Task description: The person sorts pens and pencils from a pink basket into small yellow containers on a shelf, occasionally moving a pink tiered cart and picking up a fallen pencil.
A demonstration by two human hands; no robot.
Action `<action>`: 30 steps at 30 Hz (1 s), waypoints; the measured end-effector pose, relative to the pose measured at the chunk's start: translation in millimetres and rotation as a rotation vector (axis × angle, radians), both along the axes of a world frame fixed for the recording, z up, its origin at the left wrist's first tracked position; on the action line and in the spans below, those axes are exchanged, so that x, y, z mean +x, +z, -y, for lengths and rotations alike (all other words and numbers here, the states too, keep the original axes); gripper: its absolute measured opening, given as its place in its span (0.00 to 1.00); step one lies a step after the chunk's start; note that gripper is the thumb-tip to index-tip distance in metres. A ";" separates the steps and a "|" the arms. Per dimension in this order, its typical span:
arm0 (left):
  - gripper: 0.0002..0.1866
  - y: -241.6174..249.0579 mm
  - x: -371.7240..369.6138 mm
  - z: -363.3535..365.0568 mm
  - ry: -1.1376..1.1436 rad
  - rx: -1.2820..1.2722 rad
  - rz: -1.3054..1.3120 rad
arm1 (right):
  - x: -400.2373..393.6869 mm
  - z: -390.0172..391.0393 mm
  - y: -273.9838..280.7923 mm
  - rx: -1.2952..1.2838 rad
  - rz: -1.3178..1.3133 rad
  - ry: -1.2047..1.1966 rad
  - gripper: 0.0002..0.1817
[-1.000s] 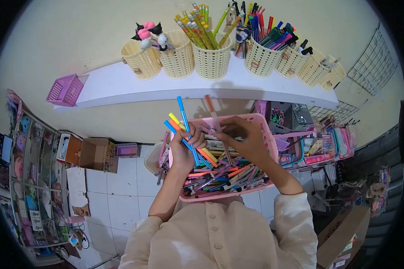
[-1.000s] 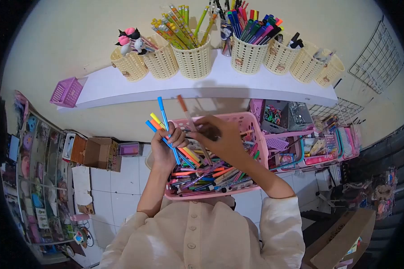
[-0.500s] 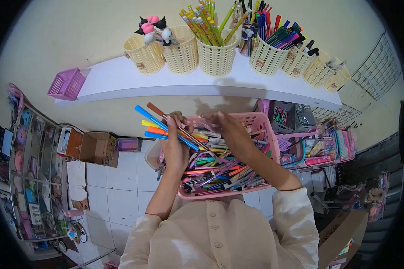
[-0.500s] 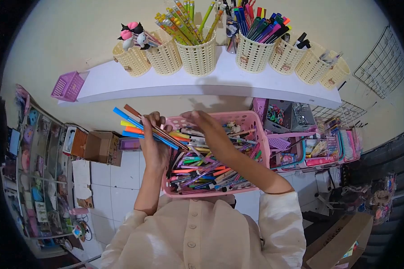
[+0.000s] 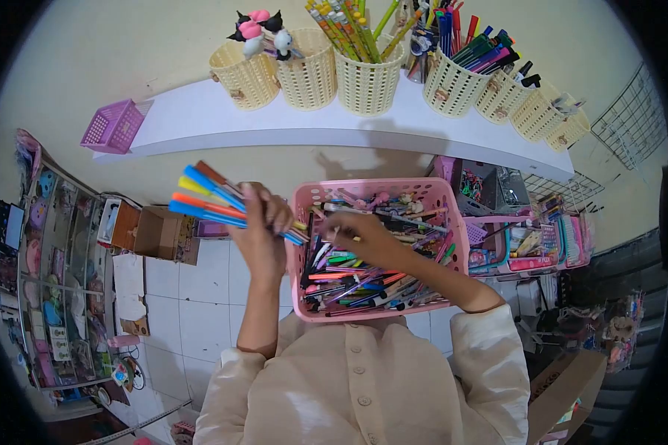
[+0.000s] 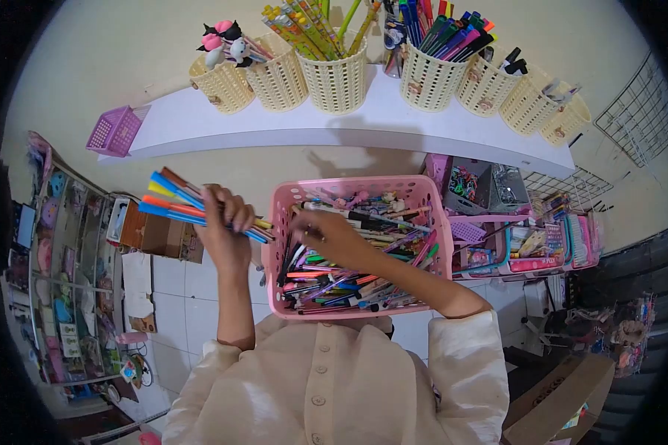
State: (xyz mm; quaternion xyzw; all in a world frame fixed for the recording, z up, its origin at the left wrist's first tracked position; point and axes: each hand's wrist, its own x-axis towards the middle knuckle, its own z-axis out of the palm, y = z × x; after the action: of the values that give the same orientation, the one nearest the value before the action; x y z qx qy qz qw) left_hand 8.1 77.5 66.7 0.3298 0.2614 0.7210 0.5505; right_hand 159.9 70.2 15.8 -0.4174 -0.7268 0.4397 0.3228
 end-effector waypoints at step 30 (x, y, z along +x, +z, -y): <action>0.12 -14.3 -14.6 -8.1 -0.064 -0.165 0.083 | -18.8 -4.8 -16.9 0.310 0.605 0.813 0.15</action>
State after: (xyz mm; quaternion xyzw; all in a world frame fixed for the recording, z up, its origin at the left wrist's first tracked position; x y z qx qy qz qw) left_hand -6.5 85.6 52.4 0.2613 0.2864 0.6919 0.6090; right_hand 141.1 75.0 -1.1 -0.1573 -0.9472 0.2767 -0.0399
